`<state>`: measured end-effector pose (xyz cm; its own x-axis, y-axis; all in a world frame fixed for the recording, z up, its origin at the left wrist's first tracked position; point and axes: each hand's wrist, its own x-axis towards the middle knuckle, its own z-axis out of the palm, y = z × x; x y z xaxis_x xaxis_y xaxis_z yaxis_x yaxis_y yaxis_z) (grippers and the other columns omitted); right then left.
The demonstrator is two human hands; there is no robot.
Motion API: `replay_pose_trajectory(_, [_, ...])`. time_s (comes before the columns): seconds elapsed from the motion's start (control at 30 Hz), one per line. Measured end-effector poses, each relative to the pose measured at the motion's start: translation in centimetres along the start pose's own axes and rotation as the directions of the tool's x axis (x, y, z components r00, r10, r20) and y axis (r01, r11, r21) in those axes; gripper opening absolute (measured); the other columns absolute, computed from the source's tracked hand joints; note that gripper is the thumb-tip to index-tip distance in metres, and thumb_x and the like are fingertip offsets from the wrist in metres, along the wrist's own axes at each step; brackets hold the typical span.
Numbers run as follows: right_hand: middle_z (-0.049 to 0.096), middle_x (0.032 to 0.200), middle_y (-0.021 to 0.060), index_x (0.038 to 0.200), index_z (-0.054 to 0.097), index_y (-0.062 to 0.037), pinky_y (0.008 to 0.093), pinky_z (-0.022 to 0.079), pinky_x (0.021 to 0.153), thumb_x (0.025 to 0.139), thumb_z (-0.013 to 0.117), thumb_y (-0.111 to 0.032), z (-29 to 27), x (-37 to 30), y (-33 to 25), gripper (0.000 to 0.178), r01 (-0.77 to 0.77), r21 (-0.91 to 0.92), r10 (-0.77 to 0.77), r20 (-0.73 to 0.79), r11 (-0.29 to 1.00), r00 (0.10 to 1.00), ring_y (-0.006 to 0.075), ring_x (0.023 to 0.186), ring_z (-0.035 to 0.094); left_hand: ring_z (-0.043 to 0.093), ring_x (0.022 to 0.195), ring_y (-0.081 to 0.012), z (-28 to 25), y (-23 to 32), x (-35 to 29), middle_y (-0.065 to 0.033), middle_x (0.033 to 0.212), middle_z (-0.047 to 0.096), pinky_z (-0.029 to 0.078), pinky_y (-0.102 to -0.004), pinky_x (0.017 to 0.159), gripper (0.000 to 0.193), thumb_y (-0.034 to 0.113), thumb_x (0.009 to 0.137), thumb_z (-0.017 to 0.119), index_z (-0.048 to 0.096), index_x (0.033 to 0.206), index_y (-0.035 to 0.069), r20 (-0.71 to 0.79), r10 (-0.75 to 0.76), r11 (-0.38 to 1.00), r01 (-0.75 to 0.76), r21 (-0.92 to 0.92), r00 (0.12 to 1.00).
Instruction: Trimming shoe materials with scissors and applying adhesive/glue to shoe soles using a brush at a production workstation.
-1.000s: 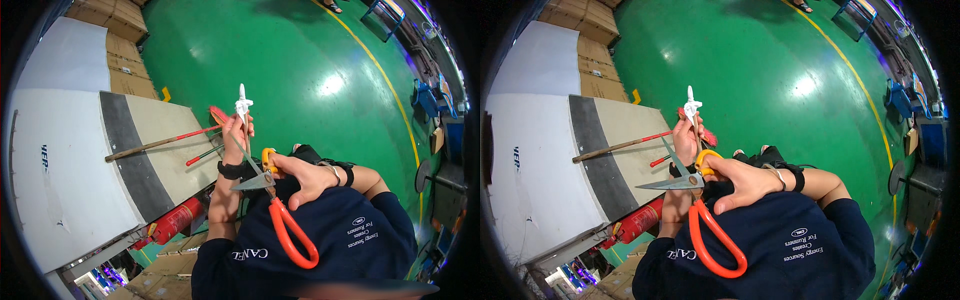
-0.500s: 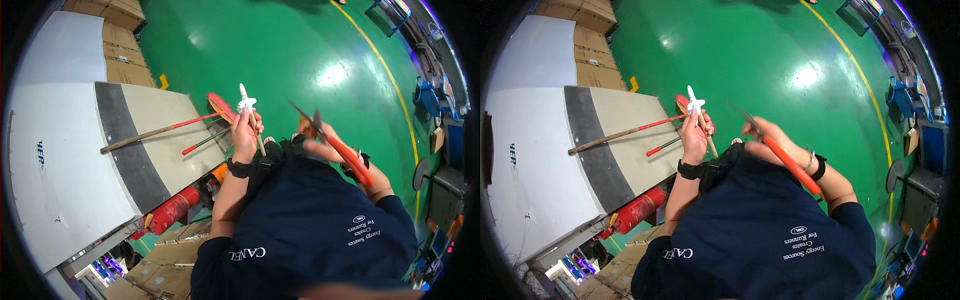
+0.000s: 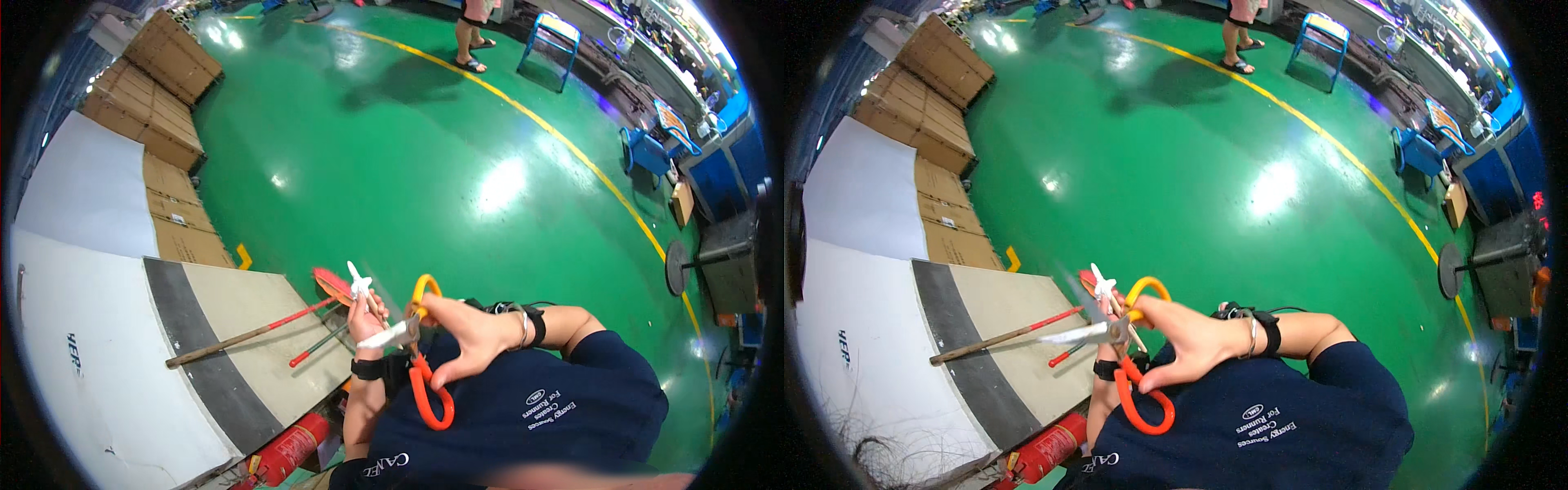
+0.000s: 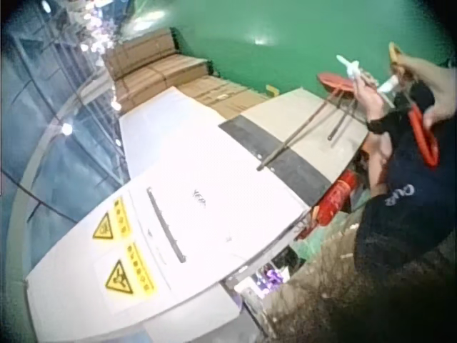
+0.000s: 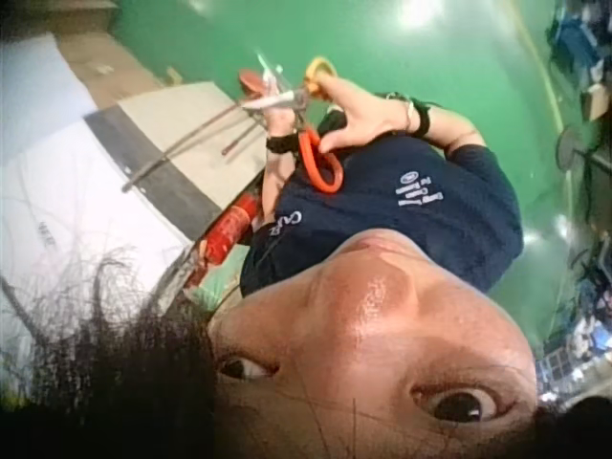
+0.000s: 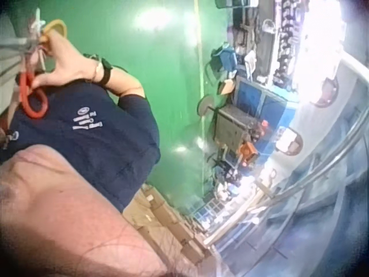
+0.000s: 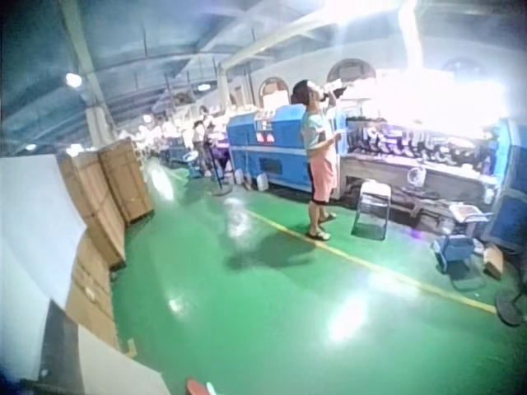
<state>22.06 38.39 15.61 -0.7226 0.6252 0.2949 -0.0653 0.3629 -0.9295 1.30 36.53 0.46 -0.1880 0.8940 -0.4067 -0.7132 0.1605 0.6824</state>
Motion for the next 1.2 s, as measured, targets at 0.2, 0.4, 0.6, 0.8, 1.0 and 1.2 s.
replay_pose_trajectory(0.2, [0.039, 0.085, 0.0108, 0.11, 0.03, 0.0049, 0.0291, 0.037, 0.065, 0.064, 0.07, -0.036, 0.8, 1.2, -0.6, 0.074, -0.041, 0.135, 0.035, 0.052, 0.99, 0.998, 0.0183, 0.074, 0.041, 0.049, 0.061, -0.0126, 1.2, 0.7, -0.8, -0.0046, 0.072, 0.052, 0.041, -0.0261, 0.053, 0.02, 0.02, 0.086, 0.043, 0.051, 0.094, 0.004, -0.09, 0.095, 0.99, -0.085, 0.112, 0.991])
replay_pose_trajectory(0.4, [0.041, 0.091, 0.0134, 0.111, 0.03, 0.0053, 0.0299, 0.04, 0.072, 0.061, 0.07, -0.03, 2.9, 2.2, -2.1, 0.073, 0.111, 0.02, -0.113, 0.108, 0.994, 0.988, 0.0198, 0.079, 0.043, 0.053, 0.066, -0.016, 0.5, 1.0, -1.4, -0.0071, 0.078, 0.054, 0.046, -0.0292, 0.06, 0.025, 0.021, 0.086, 0.046, 0.048, 0.104, 0.004, -0.288, -0.039, 0.999, 0.035, -0.022, 0.957])
replay_pose_trajectory(0.6, [0.043, 0.083, 0.0025, 0.11, 0.034, 0.0002, 0.0246, 0.04, 0.065, 0.064, 0.07, -0.024, 1.5, 2.6, 4.2, 0.062, -0.229, 0.339, 0.142, 0.263, 0.913, 0.954, 0.0117, 0.071, 0.042, 0.054, 0.076, -0.0186, -3.1, -2.0, -0.4, -0.0086, 0.084, 0.055, 0.046, -0.0319, 0.07, 0.023, 0.017, 0.086, 0.045, 0.048, 0.102, 0.001, -0.074, 0.072, 0.99, -0.08, -0.115, 0.995])
replay_pose_trajectory(0.8, [0.043, 0.071, -0.003, 0.1, 0.045, -0.0001, 0.0159, 0.033, 0.05, 0.079, 0.057, -0.028, -2.0, -2.5, 9.9, 0.037, -0.703, 0.539, 0.379, 0.596, 0.463, 0.708, 0.0032, 0.06, 0.039, 0.053, 0.088, -0.0221, -2.4, -2.1, -1.7, -0.0109, 0.092, 0.053, 0.045, -0.0366, 0.08, 0.023, 0.015, 0.085, 0.047, 0.046, 0.103, 0.001, -0.112, -0.093, 0.992, 0.083, -0.095, 0.989])
replay_pose_trajectory(1.0, [0.042, 0.07, -0.0034, 0.098, 0.049, -0.0002, 0.0172, 0.032, 0.049, 0.083, 0.05, -0.033, -0.9, -4.9, 11.2, 0.036, -0.756, 0.571, 0.482, 0.589, 0.321, 0.649, 0.0043, 0.057, 0.038, 0.056, 0.084, -0.0203, -2.6, -1.6, -2.9, -0.0104, 0.091, 0.055, 0.048, -0.0347, 0.073, 0.026, 0.018, 0.085, 0.048, 0.049, 0.103, -0.001, -0.159, -0.18, 0.965, 0.205, 0.161, 0.971])
replay_pose_trajectory(1.2, [0.043, 0.071, -0.0016, 0.1, 0.048, 0.0017, 0.0179, 0.037, 0.05, 0.085, 0.044, -0.043, -0.5, -5.9, 12.3, 0.047, -0.817, 0.39, 0.513, 0.64, 0.425, 0.572, 0.0051, 0.057, 0.04, 0.06, 0.075, -0.0187, -2.2, -1.4, -3.5, -0.0105, 0.085, 0.059, 0.05, -0.0297, 0.066, 0.024, 0.017, 0.086, 0.046, 0.051, 0.099, -0.003, -0.135, -0.097, 0.929, 0.138, 0.343, 0.986])
